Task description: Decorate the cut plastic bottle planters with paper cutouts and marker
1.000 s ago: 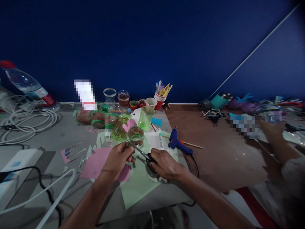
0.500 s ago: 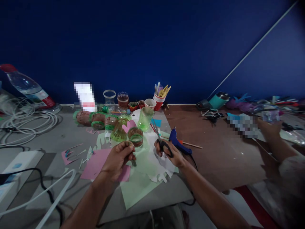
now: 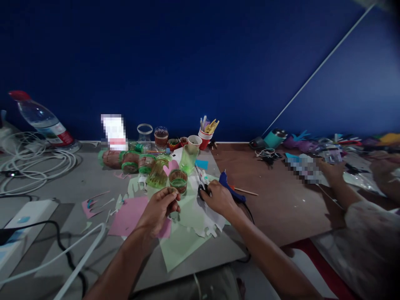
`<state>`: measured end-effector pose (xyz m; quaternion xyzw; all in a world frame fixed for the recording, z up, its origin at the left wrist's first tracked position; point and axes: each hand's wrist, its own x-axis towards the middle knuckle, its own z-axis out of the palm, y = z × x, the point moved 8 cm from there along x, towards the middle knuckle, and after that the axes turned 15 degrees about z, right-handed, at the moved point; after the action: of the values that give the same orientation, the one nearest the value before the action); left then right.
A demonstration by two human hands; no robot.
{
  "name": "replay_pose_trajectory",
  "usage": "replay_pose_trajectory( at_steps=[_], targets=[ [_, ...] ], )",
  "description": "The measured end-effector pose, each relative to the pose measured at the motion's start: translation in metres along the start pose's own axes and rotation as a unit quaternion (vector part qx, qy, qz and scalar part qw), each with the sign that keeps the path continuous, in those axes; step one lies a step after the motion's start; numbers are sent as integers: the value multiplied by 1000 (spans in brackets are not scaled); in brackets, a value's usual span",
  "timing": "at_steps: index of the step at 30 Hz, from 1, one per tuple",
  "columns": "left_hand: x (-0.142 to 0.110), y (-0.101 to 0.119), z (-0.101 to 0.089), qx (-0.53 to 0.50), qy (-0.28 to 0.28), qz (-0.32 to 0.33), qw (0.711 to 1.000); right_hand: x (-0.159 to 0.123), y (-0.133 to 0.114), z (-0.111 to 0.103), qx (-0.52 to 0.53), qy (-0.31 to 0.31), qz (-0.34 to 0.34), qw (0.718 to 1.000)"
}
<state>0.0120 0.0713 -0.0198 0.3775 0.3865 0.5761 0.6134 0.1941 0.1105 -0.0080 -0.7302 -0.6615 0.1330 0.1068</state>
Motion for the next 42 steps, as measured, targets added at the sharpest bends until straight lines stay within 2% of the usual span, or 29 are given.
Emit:
replay_pose_trajectory(
  at_steps=[4, 8, 10, 12, 16, 20, 26, 30, 33, 37, 39, 42],
  targets=[
    [0, 0, 2, 2, 1, -9, 1000, -7, -9, -7, -21, -12, -35, 999],
    [0, -3, 5, 14, -10, -19, 1000, -25, -26, -30, 138, 5, -121, 983],
    [0, -6, 6, 24, -21, -22, 999, -37, -39, -33, 211, -23, -158, 964],
    [1, -9, 7, 30, -30, -21, 999, -47, -53, -33, 239, -27, -187, 952],
    [2, -10, 9, 42, -48, -3, 998, -56, -73, -29, 241, 25, -219, 945],
    [3, -7, 6, 101, -47, 26, 993, -59, -80, -27, 214, 61, -236, 946],
    [0, -11, 13, 73, -81, -4, 994, -68, -78, -23, 160, 24, -356, 920],
    [-4, -15, 21, 104, -129, -34, 986, -66, -67, -22, 141, 16, -367, 919],
    [-1, -10, 17, 192, -126, -13, 973, -56, -59, -29, 165, 25, -343, 925],
    [6, 5, -4, 341, -53, 47, 937, -33, -50, -46, 217, 45, -302, 927],
    [8, 14, -11, 416, -27, 79, 905, -23, -53, -47, 208, 22, -312, 927],
    [9, 21, -18, 506, 8, 102, 856, -19, -65, -40, 162, -29, -373, 913]
  ],
)
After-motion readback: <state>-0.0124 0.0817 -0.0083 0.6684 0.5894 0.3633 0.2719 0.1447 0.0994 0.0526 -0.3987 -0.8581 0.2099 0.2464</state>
